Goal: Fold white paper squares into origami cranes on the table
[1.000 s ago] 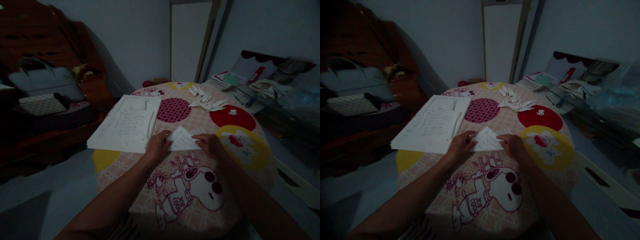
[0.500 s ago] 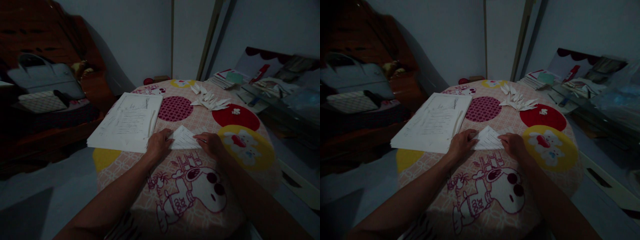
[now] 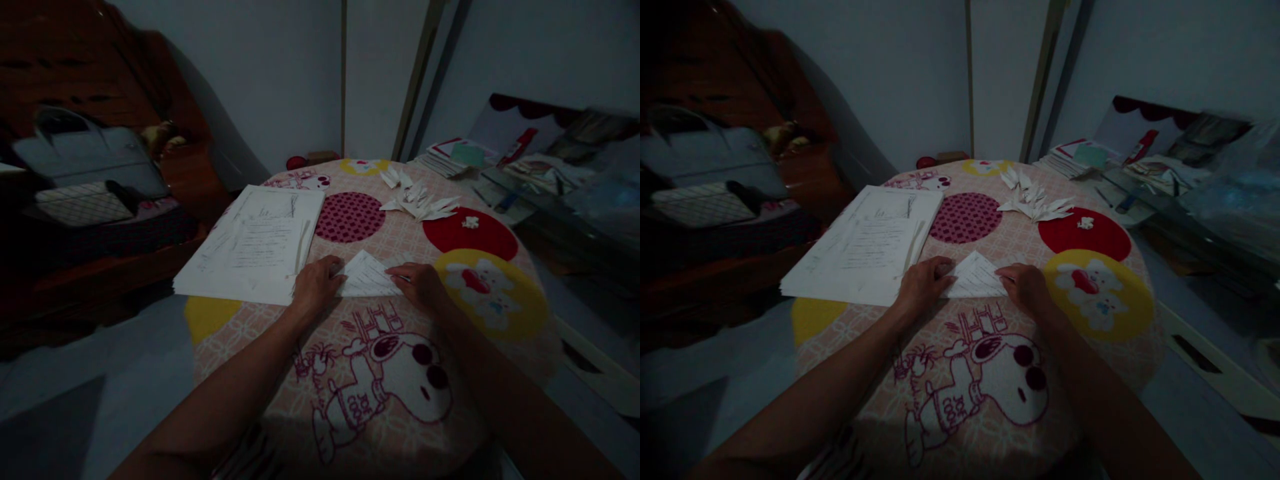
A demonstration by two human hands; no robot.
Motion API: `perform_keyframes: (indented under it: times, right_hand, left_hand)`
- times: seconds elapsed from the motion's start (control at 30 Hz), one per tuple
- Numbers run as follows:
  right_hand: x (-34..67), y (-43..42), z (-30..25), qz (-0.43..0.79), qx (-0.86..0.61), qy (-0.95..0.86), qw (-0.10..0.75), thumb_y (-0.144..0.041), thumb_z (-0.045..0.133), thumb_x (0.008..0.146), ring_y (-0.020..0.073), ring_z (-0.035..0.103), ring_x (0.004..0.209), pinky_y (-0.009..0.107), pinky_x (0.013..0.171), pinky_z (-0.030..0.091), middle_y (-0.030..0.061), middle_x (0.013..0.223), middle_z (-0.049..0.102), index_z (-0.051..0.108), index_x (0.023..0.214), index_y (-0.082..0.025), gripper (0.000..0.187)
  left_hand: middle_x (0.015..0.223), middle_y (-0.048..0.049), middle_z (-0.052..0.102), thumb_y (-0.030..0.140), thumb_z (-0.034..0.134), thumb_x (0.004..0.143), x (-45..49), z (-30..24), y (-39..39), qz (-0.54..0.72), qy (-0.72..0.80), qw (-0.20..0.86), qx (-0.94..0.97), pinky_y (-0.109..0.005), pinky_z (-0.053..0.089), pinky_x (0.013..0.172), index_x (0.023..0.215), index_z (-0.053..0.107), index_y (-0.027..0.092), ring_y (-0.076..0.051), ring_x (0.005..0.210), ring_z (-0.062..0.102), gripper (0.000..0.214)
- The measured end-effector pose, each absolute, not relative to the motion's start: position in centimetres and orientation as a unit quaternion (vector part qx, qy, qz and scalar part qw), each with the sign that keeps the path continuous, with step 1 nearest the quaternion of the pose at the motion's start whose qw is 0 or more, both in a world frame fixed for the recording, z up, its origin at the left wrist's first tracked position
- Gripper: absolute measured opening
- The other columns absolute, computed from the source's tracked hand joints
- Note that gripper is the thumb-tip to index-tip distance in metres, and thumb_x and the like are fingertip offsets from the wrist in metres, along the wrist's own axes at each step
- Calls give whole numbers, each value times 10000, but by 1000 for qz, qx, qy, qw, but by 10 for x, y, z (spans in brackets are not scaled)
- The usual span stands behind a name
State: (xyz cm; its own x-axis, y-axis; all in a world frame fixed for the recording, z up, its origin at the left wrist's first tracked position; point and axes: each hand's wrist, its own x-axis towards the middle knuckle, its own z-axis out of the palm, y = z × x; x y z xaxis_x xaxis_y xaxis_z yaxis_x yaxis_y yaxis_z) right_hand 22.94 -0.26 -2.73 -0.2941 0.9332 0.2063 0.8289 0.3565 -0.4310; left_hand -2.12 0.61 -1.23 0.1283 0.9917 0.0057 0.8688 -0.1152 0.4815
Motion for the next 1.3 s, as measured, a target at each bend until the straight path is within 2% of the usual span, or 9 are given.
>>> perform_keyframes:
  times: [0.17, 0.7, 0.9, 1.03, 1.17, 1.3]
  right_hand:
    - [229, -3, -27, 125, -551, -795, 223, -157, 582, 866, 241, 739, 849, 338, 781, 546, 108, 999, 793, 801, 1028, -161, 273]
    - [228, -2, -30, 136, -560, -784, 230, -143, 584, 865, 254, 739, 906, 356, 834, 549, 125, 1027, 787, 804, 1028, -161, 274]
    - [228, 0, -32, 135, -561, -785, 225, -146, 569, 865, 254, 741, 905, 356, 830, 552, 121, 1022, 789, 805, 1030, -158, 288]
    - [228, 0, -31, 133, -560, -789, 214, -137, 565, 866, 257, 739, 916, 366, 842, 549, 124, 1034, 787, 804, 1033, -162, 293]
    - [227, 0, -29, 129, -561, -792, 201, -151, 563, 880, 252, 739, 918, 360, 841, 547, 116, 1040, 787, 803, 1038, -178, 289]
    - [226, 0, -29, 125, -567, -789, 202, -148, 571, 877, 254, 736, 934, 363, 855, 545, 113, 1046, 786, 800, 1048, -185, 289]
  left_hand:
    - [1042, -76, 755, 285, 673, 857, -21, -11, 5, 165, 642, 183, 726, -355, 499, 843, 1210, 672, 223, -249, 952, 686, 358]
    - [1053, -81, 750, 286, 681, 850, -22, -16, 7, 181, 633, 173, 733, -362, 507, 836, 1203, 671, 215, -257, 963, 687, 360]
    - [966, -66, 742, 283, 652, 877, -22, -20, 3, 174, 617, 137, 755, -380, 529, 815, 1225, 655, 239, -263, 923, 693, 351]
    - [1111, -94, 699, 149, 643, 842, -24, -30, 6, 212, 546, 94, 805, -403, 543, 900, 1217, 662, 223, -261, 1045, 661, 382]
    - [1364, -135, 606, 13, 628, 755, -25, -43, 16, 272, 392, 111, 872, -438, 498, 1055, 1335, 586, 186, -251, 1258, 574, 607]
    - [1371, -143, 619, -28, 591, 732, -25, -47, 19, 246, 313, 154, 904, -457, 515, 1049, 1338, 590, 171, -252, 1281, 571, 637]
